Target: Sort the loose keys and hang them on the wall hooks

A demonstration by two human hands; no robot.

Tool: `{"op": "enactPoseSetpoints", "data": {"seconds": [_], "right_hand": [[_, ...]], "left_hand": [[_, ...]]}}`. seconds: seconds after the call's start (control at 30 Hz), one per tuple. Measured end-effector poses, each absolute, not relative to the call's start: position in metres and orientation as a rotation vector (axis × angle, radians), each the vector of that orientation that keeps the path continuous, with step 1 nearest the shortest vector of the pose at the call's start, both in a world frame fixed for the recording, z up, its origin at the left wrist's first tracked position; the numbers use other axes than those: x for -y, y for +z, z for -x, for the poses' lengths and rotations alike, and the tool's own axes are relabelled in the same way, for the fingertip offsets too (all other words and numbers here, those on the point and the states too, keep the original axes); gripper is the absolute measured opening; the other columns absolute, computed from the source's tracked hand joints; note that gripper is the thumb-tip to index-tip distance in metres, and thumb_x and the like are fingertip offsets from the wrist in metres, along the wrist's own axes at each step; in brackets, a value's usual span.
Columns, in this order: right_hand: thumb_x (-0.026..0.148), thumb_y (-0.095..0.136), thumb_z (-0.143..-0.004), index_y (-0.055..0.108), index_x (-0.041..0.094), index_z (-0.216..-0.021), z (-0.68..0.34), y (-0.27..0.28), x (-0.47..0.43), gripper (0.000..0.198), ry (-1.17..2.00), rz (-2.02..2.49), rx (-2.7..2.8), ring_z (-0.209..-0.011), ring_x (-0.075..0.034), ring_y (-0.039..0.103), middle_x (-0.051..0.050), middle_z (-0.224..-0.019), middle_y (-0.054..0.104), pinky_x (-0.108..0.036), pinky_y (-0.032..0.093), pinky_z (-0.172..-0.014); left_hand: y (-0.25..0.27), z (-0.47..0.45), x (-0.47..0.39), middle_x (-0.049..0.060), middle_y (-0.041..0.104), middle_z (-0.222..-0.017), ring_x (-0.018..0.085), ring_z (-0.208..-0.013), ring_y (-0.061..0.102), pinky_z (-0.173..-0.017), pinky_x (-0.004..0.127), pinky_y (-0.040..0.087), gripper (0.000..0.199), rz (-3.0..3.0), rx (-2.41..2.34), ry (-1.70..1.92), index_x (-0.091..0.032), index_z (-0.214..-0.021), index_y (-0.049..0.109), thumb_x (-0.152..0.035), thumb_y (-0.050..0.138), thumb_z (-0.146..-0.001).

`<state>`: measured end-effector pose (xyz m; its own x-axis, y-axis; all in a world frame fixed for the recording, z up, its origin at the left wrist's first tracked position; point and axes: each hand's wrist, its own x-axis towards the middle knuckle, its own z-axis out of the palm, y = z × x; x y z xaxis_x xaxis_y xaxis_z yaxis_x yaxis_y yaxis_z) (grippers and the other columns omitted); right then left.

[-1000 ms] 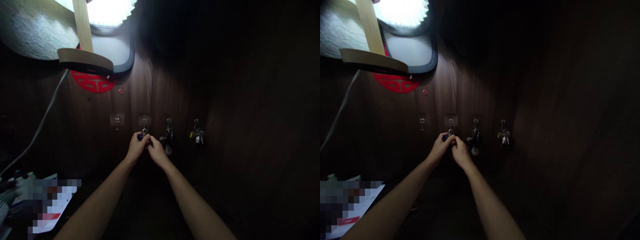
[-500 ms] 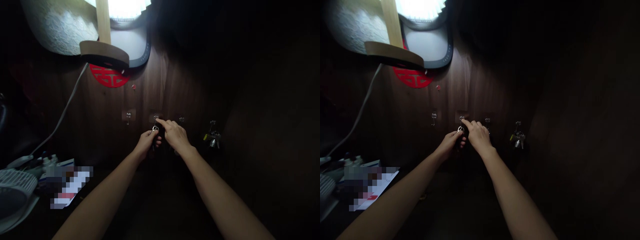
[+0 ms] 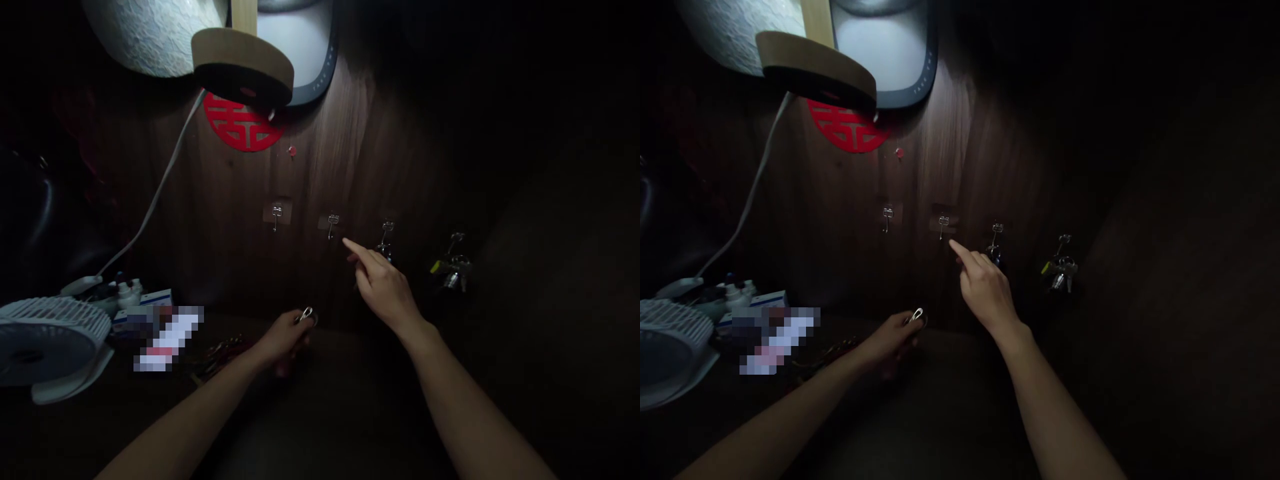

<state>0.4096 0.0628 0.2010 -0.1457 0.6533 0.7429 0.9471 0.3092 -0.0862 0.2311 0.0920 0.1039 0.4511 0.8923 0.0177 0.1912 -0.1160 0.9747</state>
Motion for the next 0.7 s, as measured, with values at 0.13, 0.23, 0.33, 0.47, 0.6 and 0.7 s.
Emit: {"op": "enactPoseSetpoints", "data": {"seconds": [0.13,0.23,0.33,0.47,0.6,0.7], "right_hand": [[0.011,0.039,-0.086,0.056,0.026,-0.116,-0.433,0.17,-0.039,0.038,-0.443,1.229,1.661,-0.088,-0.017,0.061,-0.002,-0.094,0.064,-0.033,0.049,-0.08],[0.014,0.04,-0.085,0.06,0.023,-0.105,-0.454,0.152,-0.032,0.029,-0.403,1.234,1.491,-0.082,-0.017,0.062,-0.003,-0.09,0.064,-0.033,0.05,-0.078],[0.017,0.042,-0.083,0.061,0.02,-0.096,-0.473,0.14,-0.034,0.023,-0.315,1.289,1.351,-0.083,-0.018,0.062,-0.005,-0.091,0.064,-0.035,0.05,-0.077],[0.018,0.044,-0.079,0.055,0.018,-0.104,-0.486,0.134,-0.049,0.028,-0.077,1.324,1.226,-0.085,-0.019,0.061,-0.01,-0.1,0.062,-0.035,0.052,-0.069],[0.01,0.044,-0.071,0.049,0.018,-0.115,-0.487,0.142,-0.071,0.045,0.026,1.312,1.202,-0.092,-0.018,0.06,-0.012,-0.114,0.059,-0.035,0.05,-0.079],[0.007,0.042,-0.069,0.049,0.017,-0.112,-0.485,0.148,-0.082,0.045,0.151,1.311,1.236,-0.094,-0.017,0.061,-0.009,-0.105,0.063,-0.034,0.048,-0.084]], "left_hand": [[0.059,-0.19,-0.08,-0.001,0.062,-0.07,0.018,-0.066,0.061,-0.059,0.025,0.044,0.021,-1.868,-1.193,0.646,-0.021,-0.08,0.057,-0.041,0.049,-0.081],[0.053,-0.173,-0.076,0.009,0.067,-0.09,0.028,-0.089,0.063,-0.08,0.038,0.043,0.021,-2.043,-1.308,0.52,-0.019,-0.091,0.059,-0.033,0.048,-0.08],[0.058,-0.174,-0.079,0.017,0.061,-0.112,0.036,-0.105,0.058,-0.089,0.051,0.038,0.029,-2.165,-1.375,0.403,-0.017,-0.101,0.06,-0.028,0.05,-0.076],[0.088,-0.205,-0.095,0.021,0.061,-0.116,0.044,-0.111,0.052,-0.093,0.056,0.035,0.043,-2.217,-1.255,0.415,-0.014,-0.096,0.064,-0.022,0.07,-0.054],[0.137,-0.271,-0.111,0.01,0.044,-0.139,0.023,-0.126,0.042,-0.102,0.032,0.033,0.061,-2.132,-0.968,0.778,-0.019,-0.13,0.042,-0.035,0.058,-0.074],[0.164,-0.322,-0.116,0.011,0.041,-0.14,0.019,-0.127,0.04,-0.102,0.026,0.031,0.059,-1.939,-0.86,1.061,-0.017,-0.135,0.032,-0.04,0.05,-0.083]]}}
